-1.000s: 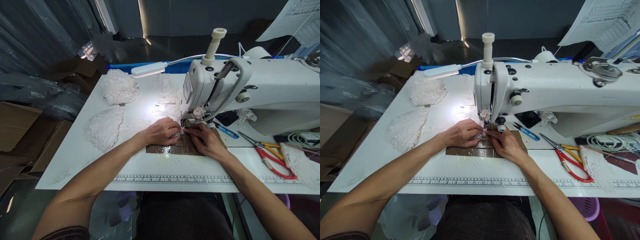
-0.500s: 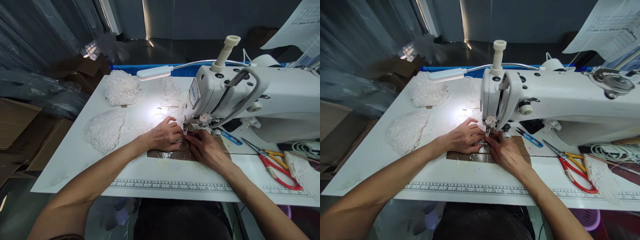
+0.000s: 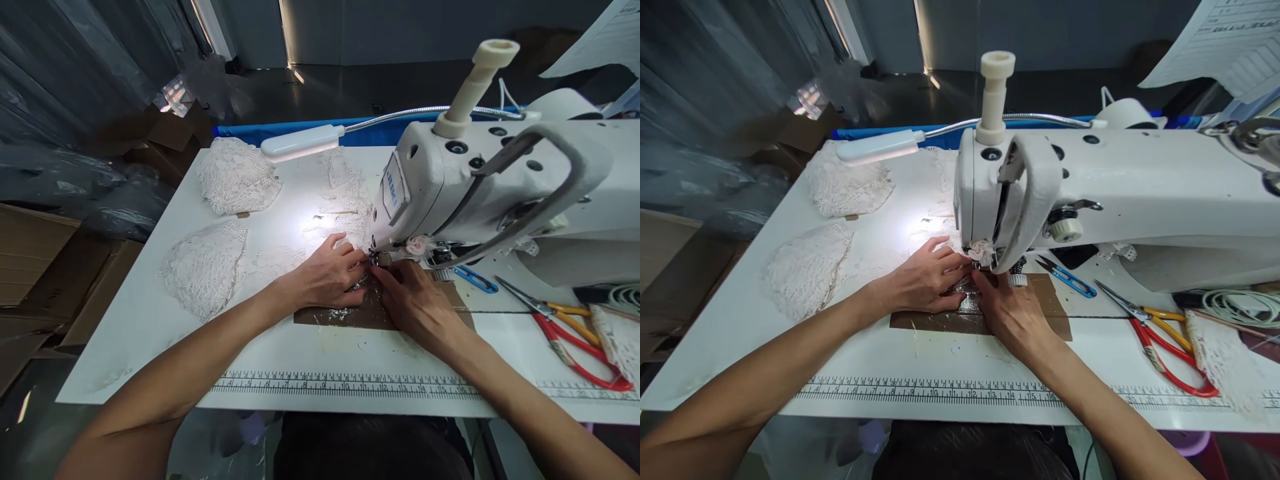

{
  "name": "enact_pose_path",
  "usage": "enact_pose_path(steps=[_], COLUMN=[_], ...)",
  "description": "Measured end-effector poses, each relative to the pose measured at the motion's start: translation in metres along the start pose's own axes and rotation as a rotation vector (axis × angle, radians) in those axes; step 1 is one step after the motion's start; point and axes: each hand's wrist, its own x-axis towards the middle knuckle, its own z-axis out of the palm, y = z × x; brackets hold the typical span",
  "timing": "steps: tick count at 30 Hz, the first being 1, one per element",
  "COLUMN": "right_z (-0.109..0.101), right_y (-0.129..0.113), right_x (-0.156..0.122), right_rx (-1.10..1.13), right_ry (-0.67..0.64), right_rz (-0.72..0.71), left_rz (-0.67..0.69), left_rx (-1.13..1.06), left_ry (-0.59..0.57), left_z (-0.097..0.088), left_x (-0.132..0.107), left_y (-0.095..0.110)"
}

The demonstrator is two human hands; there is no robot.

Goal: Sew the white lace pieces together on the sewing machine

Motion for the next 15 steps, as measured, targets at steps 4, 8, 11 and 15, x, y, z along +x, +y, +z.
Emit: enact_pose_path(steps=[4,8,11,15], right_z=[0.002,-0.004,-0.016,-0.025], right_y=[0.003,0.017,0.035,0.056], right_x=[-0.001,-0.005,-0.006,0.001], right_rx=[0.045,0.269,0.504,0.644], right_ry=[-0.006,-0.016,-0.048,-0.148], right_rz=[0.009,0.029,0.080,0.114], left_rz=[-0.023,-0.039,-0.045,-0.042], left_rx=[0.003,0.007,0.013,0.021], left_ry=[-0.010,-0.042,-0.051,-0.060], left_z=[0.000,0.000,0.000,0.001], left_x=[0.000,0.000,0.001,0.001], left_y=[0.000,-0.001,-0.003,-0.005])
